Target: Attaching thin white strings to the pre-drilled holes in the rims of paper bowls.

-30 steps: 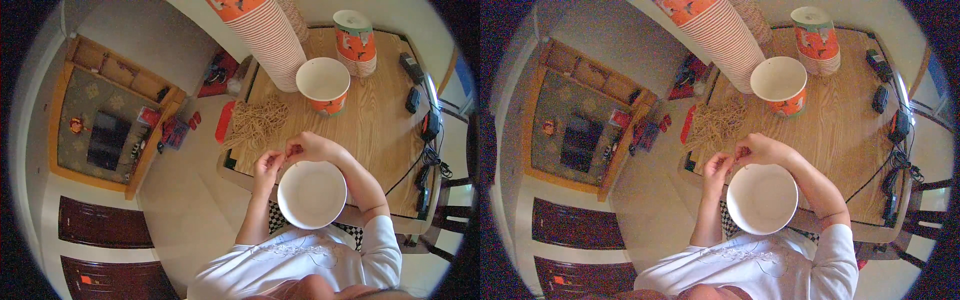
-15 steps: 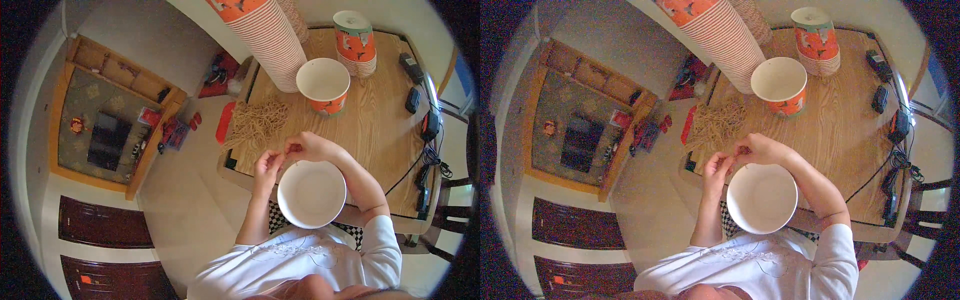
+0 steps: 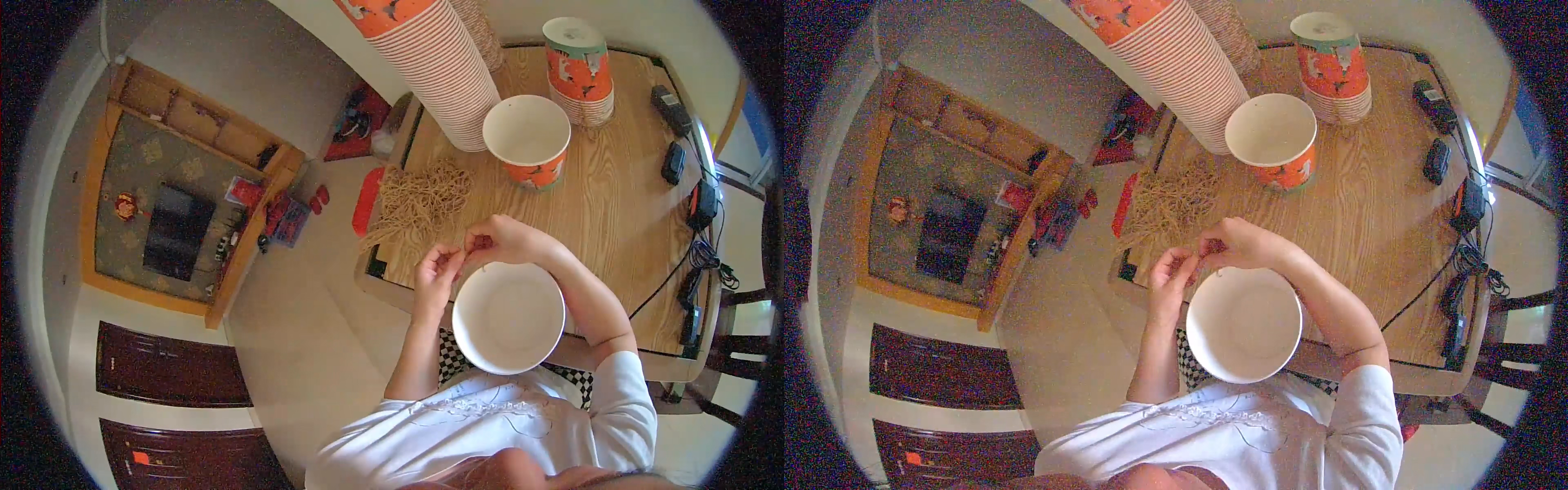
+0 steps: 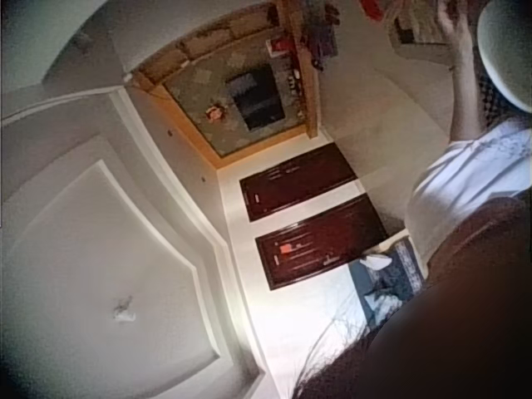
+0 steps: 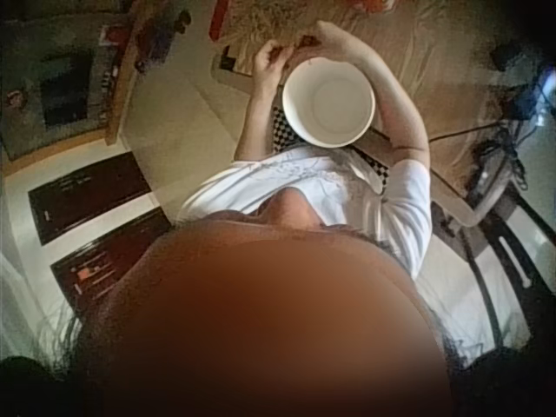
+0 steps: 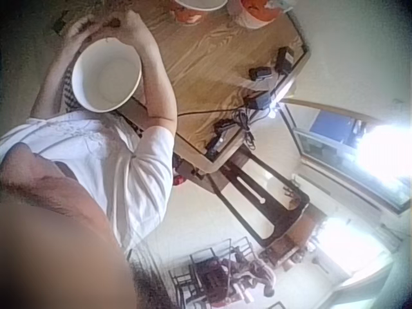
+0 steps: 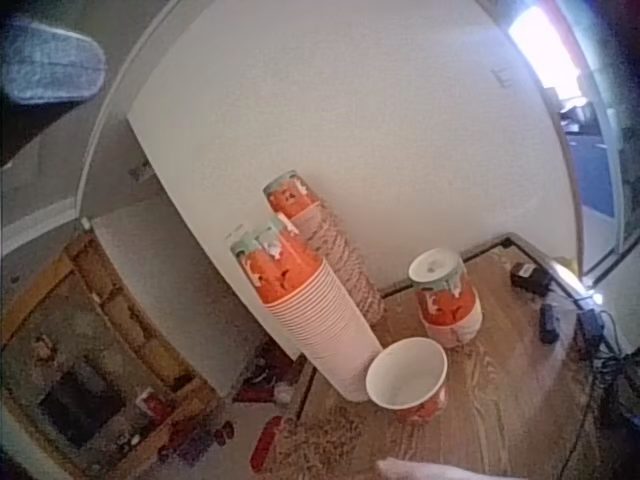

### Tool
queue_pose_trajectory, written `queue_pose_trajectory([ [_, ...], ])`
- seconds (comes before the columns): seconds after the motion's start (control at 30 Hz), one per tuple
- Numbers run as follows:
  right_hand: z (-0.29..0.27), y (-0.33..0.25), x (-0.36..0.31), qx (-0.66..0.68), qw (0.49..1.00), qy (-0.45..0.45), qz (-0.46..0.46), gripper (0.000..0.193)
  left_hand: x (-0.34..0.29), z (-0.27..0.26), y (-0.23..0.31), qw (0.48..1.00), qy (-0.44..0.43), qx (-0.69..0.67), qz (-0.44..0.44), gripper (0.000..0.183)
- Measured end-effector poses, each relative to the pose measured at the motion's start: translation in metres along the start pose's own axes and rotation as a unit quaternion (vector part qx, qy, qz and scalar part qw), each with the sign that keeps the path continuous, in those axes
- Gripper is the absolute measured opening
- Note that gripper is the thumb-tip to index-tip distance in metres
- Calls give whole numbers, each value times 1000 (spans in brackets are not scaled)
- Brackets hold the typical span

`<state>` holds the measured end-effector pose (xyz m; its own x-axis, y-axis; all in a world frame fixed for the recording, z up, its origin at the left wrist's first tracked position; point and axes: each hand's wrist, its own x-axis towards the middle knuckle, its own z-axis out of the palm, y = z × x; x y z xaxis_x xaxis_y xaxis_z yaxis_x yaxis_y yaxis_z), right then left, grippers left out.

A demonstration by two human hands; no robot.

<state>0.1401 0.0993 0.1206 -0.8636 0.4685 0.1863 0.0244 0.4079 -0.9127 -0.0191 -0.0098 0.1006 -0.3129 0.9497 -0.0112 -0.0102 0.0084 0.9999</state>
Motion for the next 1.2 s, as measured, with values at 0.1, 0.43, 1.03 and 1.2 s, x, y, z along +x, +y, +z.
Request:
queue_pose_trajectory([
  [0.1,0,0,0,8,1000,1,7,15,1,-1,-2,1000,-8,-1,2,10],
  [0.43,0,2,2,-2,1000,-8,8,15,1,0,-1,1000,-6,21,9,10],
  [1.03,0,3,1,-32,999,-1,-12,17,0,-9,-6,999,38,19,2,7],
  [1.2,-2,4,1,-34,999,0,-12,16,-1,-7,2,993,7,105,63,11],
])
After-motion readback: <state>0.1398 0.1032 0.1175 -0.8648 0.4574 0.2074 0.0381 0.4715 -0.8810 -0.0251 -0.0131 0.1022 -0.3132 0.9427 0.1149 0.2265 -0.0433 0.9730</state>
